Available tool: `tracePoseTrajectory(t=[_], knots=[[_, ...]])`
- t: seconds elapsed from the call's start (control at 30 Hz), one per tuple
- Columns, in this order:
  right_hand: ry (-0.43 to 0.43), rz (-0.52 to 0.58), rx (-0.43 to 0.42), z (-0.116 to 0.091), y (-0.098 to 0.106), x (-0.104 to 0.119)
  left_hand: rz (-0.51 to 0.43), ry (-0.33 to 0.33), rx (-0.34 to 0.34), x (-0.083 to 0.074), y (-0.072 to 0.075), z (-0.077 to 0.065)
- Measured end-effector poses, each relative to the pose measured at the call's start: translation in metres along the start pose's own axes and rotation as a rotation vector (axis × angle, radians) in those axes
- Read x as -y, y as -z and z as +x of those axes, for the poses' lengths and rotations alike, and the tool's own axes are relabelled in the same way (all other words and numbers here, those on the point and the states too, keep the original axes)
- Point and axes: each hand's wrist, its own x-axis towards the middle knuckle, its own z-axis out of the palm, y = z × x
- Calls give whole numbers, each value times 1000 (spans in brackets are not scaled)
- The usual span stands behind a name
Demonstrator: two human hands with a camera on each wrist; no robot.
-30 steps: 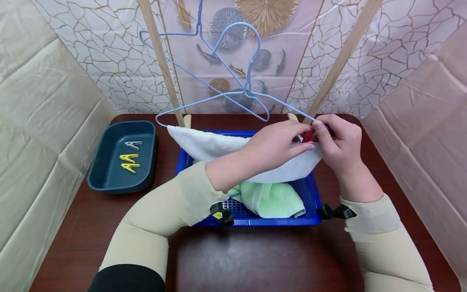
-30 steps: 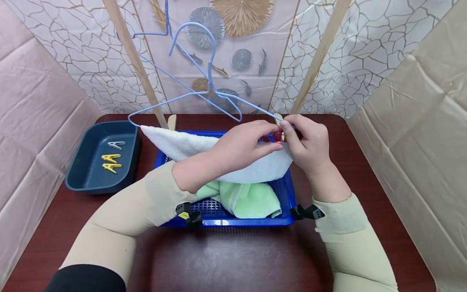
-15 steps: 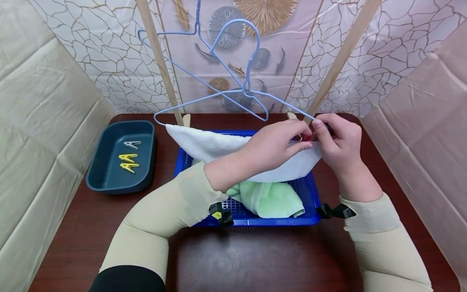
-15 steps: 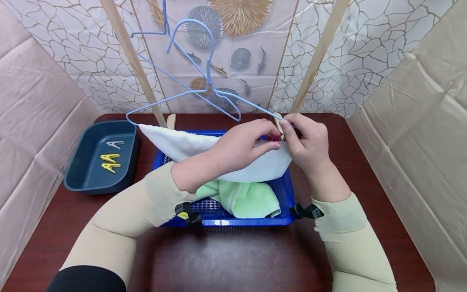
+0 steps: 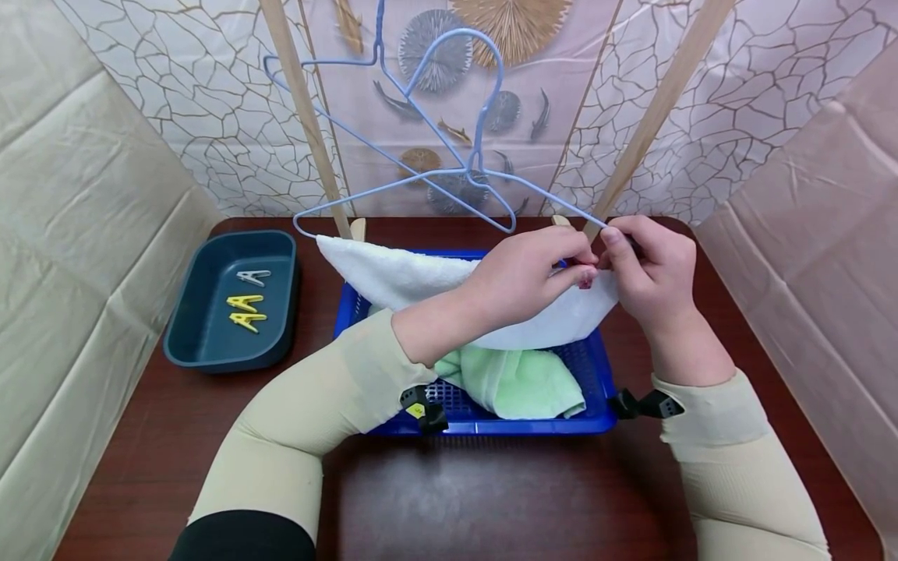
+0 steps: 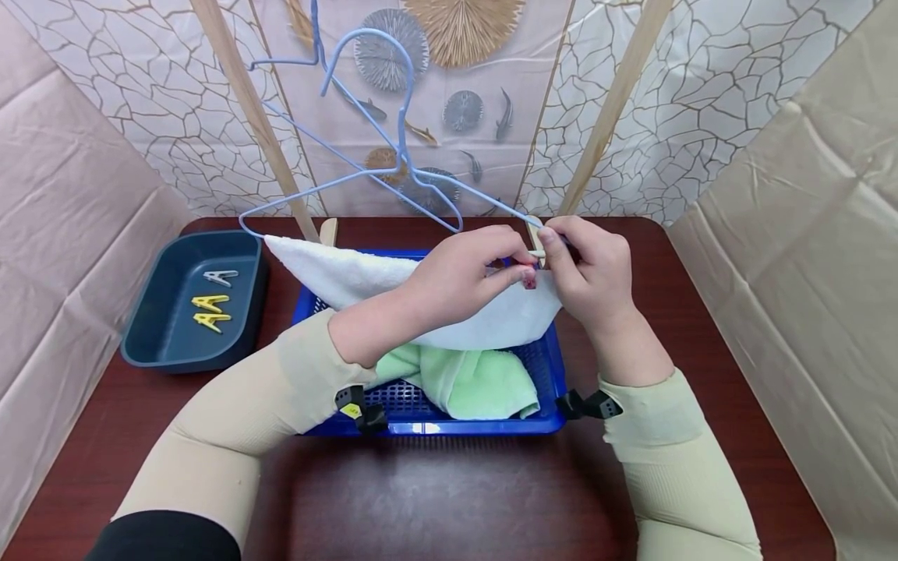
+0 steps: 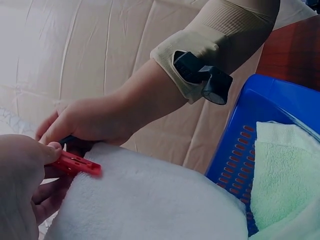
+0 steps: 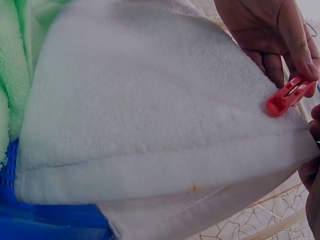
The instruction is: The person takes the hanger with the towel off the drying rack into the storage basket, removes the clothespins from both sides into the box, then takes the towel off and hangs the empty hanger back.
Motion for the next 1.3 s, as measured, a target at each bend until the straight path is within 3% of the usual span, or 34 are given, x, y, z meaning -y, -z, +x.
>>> tracePoseTrajectory(t=[0.37, 0.73, 1.07, 1.3], knots=[[-3, 29, 6, -1, -1, -4, -117, 8, -61, 2, 3, -3], [-16, 14, 3, 0, 2, -3, -237, -19, -129, 4, 20, -11], [-37, -5, -19, -2, 3, 0, -170, 52, -200, 9, 41, -32], [-31, -6, -9, -3, 4, 0, -169, 106, -245, 20, 52, -55]])
